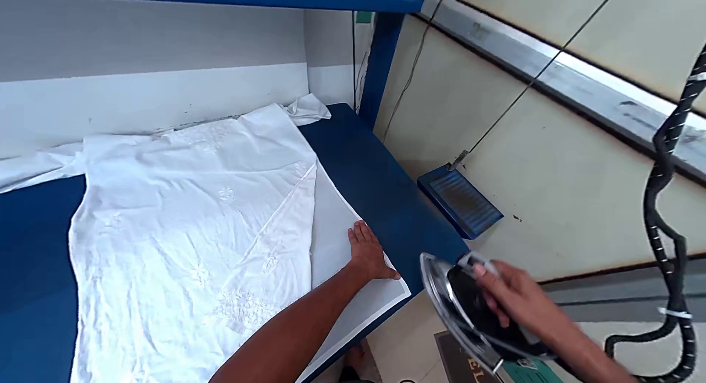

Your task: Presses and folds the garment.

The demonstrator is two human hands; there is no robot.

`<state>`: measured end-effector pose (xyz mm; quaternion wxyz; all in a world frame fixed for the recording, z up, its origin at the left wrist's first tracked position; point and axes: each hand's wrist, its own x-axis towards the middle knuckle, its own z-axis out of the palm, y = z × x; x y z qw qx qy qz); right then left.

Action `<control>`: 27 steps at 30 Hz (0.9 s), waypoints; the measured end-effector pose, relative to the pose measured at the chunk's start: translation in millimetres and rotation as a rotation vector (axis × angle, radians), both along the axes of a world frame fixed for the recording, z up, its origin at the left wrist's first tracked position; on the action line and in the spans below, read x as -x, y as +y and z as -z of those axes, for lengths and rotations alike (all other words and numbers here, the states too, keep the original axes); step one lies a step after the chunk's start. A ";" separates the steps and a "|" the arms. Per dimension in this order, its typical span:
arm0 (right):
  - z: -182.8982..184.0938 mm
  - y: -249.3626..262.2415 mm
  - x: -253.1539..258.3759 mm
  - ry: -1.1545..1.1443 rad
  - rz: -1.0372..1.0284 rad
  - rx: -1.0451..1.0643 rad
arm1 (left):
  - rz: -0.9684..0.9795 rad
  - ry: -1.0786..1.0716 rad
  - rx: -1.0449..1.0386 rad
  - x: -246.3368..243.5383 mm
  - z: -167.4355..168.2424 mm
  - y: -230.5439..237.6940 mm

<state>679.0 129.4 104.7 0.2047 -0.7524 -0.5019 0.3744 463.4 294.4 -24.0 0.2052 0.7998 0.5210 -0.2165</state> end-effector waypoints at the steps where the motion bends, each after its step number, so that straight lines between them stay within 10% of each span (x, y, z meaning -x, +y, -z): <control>1: 6.9 -13.2 10.4 -0.021 -0.048 0.032 | 0.004 0.000 -0.007 0.6 0.2 0.2; 7: 33.7 -32.8 47.9 -0.121 -0.092 0.225 | 0.041 0.025 0.020 8.3 -13.6 5.1; 12: 31.2 -25.2 47.7 -0.144 -0.141 0.251 | 0.064 -0.352 -0.181 43.5 1.7 60.1; 27: 29.9 11.6 63.1 -0.149 -0.138 0.268 | 0.859 -0.309 -0.221 67.0 8.3 175.6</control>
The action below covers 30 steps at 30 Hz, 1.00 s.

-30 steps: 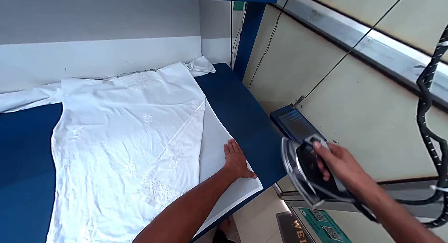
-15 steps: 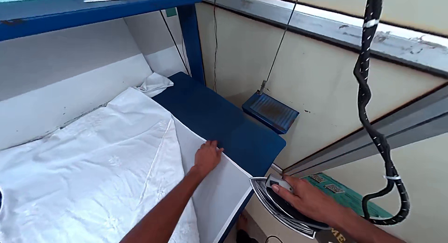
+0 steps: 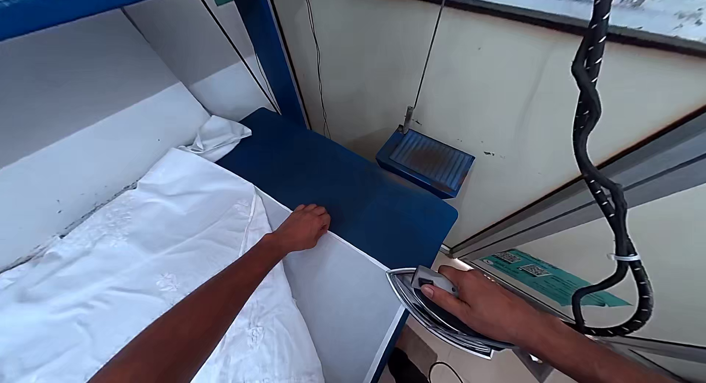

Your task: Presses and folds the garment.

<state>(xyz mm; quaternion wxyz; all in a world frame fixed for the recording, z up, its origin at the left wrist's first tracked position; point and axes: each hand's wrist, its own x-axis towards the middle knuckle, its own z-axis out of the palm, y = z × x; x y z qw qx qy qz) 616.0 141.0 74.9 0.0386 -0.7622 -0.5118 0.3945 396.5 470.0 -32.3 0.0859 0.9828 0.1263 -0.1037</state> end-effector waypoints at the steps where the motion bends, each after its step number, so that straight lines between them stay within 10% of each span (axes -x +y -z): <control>1: 0.4 3.9 0.8 -0.005 -0.008 0.000 | 0.029 0.024 -0.006 -3.3 -5.6 0.9; 30: 8.4 120.7 51.5 -0.009 0.006 -0.005 | 0.133 0.199 0.132 -11.1 -15.9 66.9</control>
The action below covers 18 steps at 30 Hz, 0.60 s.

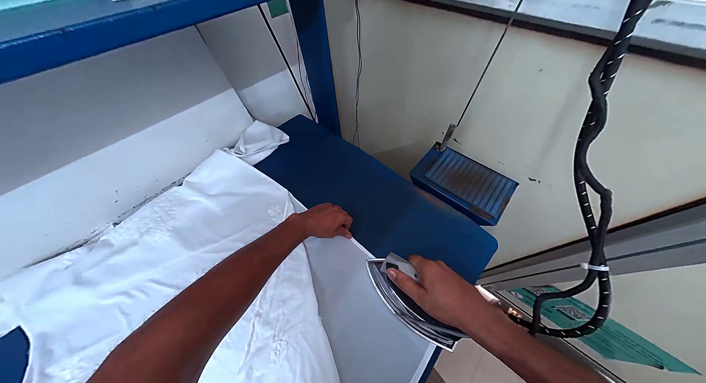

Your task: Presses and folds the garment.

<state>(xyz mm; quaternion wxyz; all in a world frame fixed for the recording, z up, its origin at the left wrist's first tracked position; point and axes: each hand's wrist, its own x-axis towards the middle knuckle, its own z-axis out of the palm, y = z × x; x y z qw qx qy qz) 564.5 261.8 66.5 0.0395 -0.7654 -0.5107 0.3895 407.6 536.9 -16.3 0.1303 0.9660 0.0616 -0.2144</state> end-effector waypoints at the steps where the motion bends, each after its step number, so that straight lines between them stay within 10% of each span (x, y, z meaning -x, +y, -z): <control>1: 0.4 5.9 2.0 0.002 -0.002 -0.004 | -0.003 -0.009 0.010 0.8 0.8 2.6; 18: 8.3 81.7 26.0 0.051 -0.081 -0.102 | -0.054 0.155 -0.171 25.0 -24.2 49.5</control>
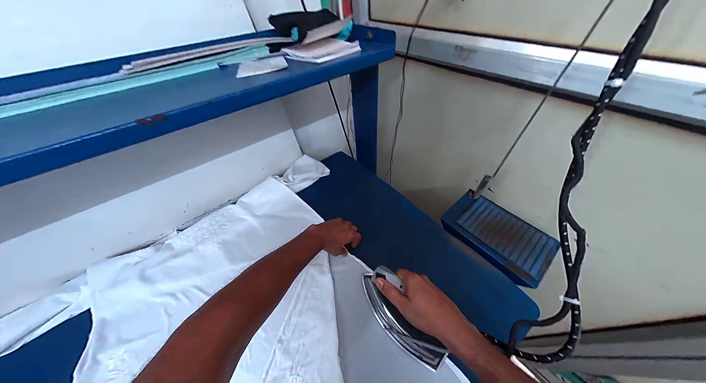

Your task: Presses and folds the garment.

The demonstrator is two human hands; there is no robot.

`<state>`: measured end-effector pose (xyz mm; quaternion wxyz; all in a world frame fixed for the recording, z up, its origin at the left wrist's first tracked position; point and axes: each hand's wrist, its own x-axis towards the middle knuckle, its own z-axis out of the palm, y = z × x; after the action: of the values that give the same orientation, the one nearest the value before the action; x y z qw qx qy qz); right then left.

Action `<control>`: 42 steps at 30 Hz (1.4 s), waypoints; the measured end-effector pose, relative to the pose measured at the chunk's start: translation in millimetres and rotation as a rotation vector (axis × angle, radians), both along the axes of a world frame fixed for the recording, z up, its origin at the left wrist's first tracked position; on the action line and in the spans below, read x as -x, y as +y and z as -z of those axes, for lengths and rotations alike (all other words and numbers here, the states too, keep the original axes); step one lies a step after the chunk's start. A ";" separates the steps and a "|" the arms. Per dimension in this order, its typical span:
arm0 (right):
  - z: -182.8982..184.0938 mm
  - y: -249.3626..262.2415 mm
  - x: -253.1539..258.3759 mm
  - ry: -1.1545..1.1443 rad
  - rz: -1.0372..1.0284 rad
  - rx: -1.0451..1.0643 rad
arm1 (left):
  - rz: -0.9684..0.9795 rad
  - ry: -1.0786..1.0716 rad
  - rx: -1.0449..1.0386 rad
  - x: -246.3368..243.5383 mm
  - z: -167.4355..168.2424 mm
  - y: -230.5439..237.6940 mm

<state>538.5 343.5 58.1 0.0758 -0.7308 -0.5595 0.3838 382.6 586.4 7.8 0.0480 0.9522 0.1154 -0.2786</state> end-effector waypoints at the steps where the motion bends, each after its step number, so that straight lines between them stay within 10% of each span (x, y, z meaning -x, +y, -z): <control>1: 0.8 0.2 -0.3 0.004 0.001 -0.002 | -0.051 0.018 -0.026 9.4 -2.3 9.9; 9: 5.9 5.3 1.4 0.019 -0.003 0.000 | -0.370 -0.031 -0.220 57.0 6.7 61.2; 42: 2.2 175.5 76.8 -0.083 -0.010 -0.138 | -0.362 -0.115 -0.323 76.5 -33.1 105.3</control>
<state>461.7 519.0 55.9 0.1005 -0.7365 -0.5907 0.3140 306.1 691.7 40.9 -0.0492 0.9257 0.3240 -0.1886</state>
